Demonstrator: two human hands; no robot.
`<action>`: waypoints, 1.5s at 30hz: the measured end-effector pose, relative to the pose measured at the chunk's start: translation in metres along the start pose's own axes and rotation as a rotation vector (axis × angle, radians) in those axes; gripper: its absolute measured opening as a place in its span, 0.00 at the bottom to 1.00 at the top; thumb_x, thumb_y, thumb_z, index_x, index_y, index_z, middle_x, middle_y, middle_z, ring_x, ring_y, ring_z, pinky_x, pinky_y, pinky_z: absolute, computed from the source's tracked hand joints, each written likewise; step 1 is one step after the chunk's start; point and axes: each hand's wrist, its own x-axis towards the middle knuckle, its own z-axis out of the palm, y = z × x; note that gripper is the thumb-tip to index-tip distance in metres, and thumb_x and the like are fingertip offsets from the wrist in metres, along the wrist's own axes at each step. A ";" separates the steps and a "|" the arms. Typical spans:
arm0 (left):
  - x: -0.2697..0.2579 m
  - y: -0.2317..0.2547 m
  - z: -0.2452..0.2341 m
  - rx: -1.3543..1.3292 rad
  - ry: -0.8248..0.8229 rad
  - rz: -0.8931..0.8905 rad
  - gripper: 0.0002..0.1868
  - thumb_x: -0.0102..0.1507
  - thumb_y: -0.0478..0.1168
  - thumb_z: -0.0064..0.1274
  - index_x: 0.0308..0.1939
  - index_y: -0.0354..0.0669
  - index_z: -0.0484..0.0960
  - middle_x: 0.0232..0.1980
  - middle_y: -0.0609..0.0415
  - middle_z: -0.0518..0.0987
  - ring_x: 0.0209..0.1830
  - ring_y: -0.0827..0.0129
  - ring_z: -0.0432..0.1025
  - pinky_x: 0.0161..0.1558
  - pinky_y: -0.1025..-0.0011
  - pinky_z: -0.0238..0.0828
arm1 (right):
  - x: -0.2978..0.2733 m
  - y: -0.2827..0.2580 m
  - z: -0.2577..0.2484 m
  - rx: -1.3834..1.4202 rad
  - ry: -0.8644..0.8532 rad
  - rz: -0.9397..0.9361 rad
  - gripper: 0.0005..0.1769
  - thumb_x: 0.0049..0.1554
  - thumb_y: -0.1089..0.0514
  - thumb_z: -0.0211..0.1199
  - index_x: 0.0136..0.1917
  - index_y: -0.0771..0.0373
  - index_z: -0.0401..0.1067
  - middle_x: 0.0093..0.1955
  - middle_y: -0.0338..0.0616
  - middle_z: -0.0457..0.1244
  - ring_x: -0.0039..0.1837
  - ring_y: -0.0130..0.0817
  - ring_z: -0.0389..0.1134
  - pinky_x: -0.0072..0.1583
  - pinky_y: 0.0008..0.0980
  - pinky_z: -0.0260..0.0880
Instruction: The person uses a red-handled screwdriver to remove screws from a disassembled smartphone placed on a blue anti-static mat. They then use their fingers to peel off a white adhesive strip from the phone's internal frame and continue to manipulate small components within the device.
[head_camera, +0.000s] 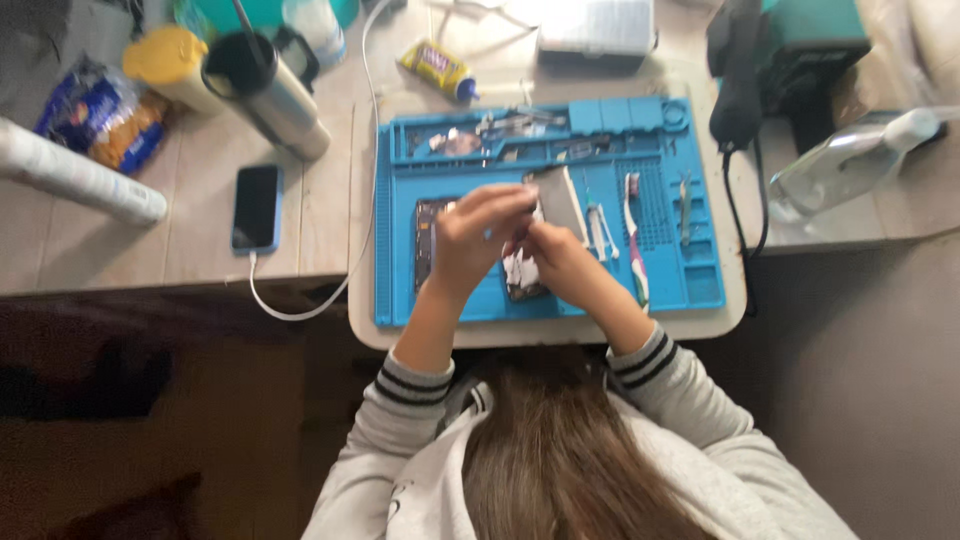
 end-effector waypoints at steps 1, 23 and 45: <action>0.002 0.003 0.000 -0.002 0.002 0.026 0.11 0.61 0.32 0.65 0.47 0.48 0.89 0.47 0.52 0.86 0.46 0.56 0.82 0.48 0.63 0.81 | -0.001 0.003 0.002 -0.012 0.015 -0.018 0.08 0.56 0.71 0.52 0.43 0.62 0.69 0.34 0.47 0.69 0.40 0.52 0.71 0.46 0.44 0.72; 0.002 0.019 0.003 0.269 -0.116 0.141 0.02 0.67 0.35 0.56 0.43 0.43 0.80 0.48 0.50 0.82 0.51 0.58 0.77 0.66 0.48 0.66 | -0.001 -0.022 0.021 0.461 0.408 -0.110 0.17 0.62 0.61 0.60 0.63 0.65 0.63 0.56 0.51 0.66 0.53 0.32 0.69 0.50 0.26 0.72; -0.004 0.020 0.012 0.111 0.017 0.066 0.05 0.60 0.30 0.63 0.37 0.42 0.84 0.38 0.50 0.86 0.37 0.56 0.82 0.74 0.48 0.54 | 0.004 -0.005 0.047 0.287 0.702 -0.184 0.04 0.57 0.70 0.59 0.43 0.68 0.75 0.48 0.53 0.67 0.50 0.40 0.69 0.52 0.30 0.65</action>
